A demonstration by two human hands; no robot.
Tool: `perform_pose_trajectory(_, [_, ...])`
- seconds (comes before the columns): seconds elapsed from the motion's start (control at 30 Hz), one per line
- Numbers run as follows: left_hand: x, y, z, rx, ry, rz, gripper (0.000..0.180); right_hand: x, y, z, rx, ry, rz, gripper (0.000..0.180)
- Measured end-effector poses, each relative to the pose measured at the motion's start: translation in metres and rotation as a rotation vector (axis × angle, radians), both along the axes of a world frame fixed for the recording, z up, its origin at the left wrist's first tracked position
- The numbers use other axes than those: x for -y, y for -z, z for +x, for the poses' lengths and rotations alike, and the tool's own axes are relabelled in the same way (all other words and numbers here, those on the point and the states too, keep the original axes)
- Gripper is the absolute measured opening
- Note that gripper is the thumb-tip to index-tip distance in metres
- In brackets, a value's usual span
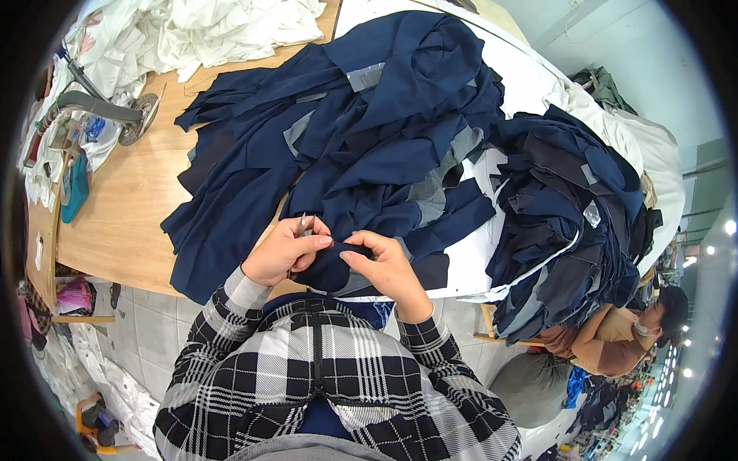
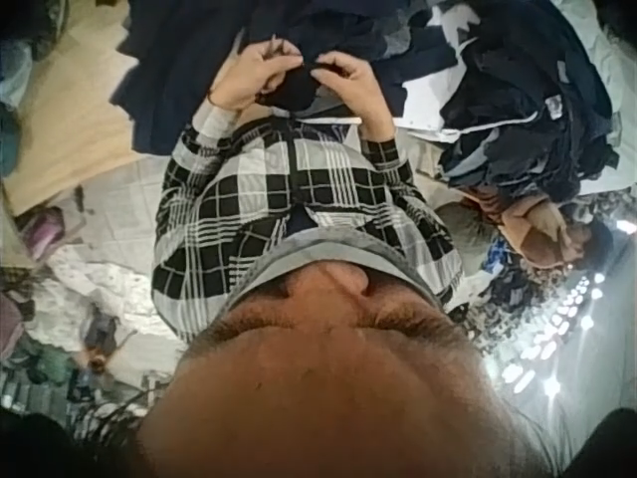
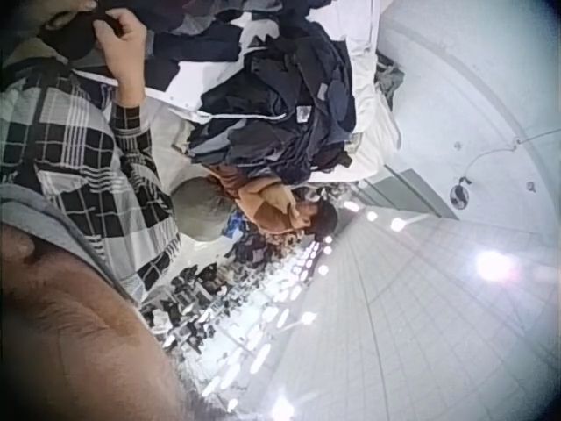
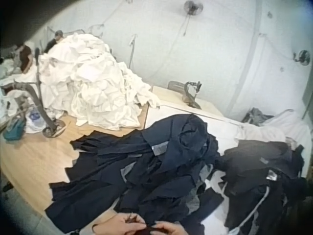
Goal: Trimming excess threads and small sections of blue fabric pieces using snips in a factory setting.
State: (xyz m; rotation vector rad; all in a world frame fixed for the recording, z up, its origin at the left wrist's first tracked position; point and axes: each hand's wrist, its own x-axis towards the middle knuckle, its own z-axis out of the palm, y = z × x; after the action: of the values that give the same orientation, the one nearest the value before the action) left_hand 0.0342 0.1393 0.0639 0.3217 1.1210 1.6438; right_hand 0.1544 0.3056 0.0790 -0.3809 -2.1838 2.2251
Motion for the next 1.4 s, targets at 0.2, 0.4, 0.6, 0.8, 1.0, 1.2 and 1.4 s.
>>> perform_pose_trajectory(0.2, [-0.003, -0.002, -0.001, 0.102, 0.005, 0.027, 0.011, 0.001, -0.004, 0.000, 0.120, 0.037, -0.100, 0.014])
perform_pose_trajectory(0.4, [-0.004, -0.006, 0.000, 0.087, 0.033, 0.025, 0.012, 0.003, -0.004, -0.002, -0.030, 0.063, -0.104, 0.015])
perform_pose_trajectory(0.6, [-0.007, -0.007, 0.004, -0.060, -0.002, -0.017, 0.013, -0.001, -0.001, -0.001, -0.150, -0.030, 0.044, 0.017])
perform_pose_trajectory(0.8, [-0.010, -0.010, 0.011, -0.244, -0.090, -0.050, 0.017, 0.001, 0.004, -0.001, -0.156, -0.027, 0.046, 0.019])
perform_pose_trajectory(1.0, [0.011, -0.017, 0.007, -0.661, -0.114, -0.188, 0.043, 0.001, 0.009, 0.000, -0.088, 0.151, -0.083, 0.023])
perform_pose_trajectory(1.2, [0.022, -0.022, 0.004, -0.813, 0.165, -0.082, 0.049, 0.000, 0.011, 0.000, -0.088, 0.104, -0.053, 0.030])
perform_pose_trajectory(1.4, [0.009, -0.019, 0.005, -0.817, 0.231, -0.203, 0.041, 0.004, 0.003, 0.003, -0.027, 0.056, -0.052, 0.032])
